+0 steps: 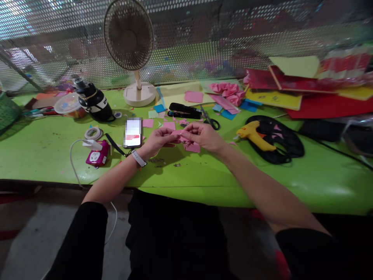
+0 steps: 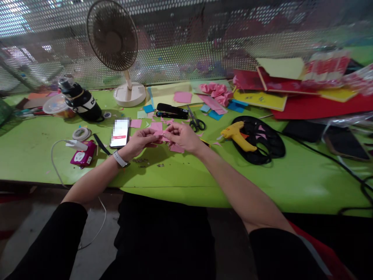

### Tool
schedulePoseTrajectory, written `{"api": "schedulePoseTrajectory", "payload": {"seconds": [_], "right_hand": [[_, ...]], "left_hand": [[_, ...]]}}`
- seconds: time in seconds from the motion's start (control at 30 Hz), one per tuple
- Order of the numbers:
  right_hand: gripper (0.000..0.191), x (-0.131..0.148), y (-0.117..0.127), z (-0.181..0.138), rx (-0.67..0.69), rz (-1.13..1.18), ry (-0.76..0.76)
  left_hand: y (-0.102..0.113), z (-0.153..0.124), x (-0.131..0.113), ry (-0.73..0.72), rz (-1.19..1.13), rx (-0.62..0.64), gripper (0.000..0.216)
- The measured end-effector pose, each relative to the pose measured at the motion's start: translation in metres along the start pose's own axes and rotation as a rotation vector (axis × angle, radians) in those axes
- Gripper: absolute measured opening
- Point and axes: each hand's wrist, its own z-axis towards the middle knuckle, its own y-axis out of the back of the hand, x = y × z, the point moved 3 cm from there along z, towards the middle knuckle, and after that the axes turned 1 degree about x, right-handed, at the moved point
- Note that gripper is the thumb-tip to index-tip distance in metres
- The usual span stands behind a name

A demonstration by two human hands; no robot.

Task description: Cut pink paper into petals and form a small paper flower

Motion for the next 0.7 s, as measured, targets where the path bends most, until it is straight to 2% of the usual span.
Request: {"api": "schedulePoseTrajectory", "payload": {"seconds": [0.23, 0.5, 0.7], "right_hand": [[0.046, -0.0031, 0.0008, 0.0012, -0.028, -0.021, 0.027], [0.052, -0.0047, 0.0006, 0.0023, -0.034, -0.041, 0.031], [0.049, -0.0048, 0.0011, 0.0017, -0.033, -0.043, 0.032]], "left_hand": [[-0.0002, 0.0007, -0.0005, 0.002, 0.006, 0.005, 0.013], [0.0018, 0.0027, 0.0034, -0.012, 0.005, 0.016, 0.022], [0.0014, 0.0013, 0.0011, -0.013, 0.026, -0.004, 0.018]]}}
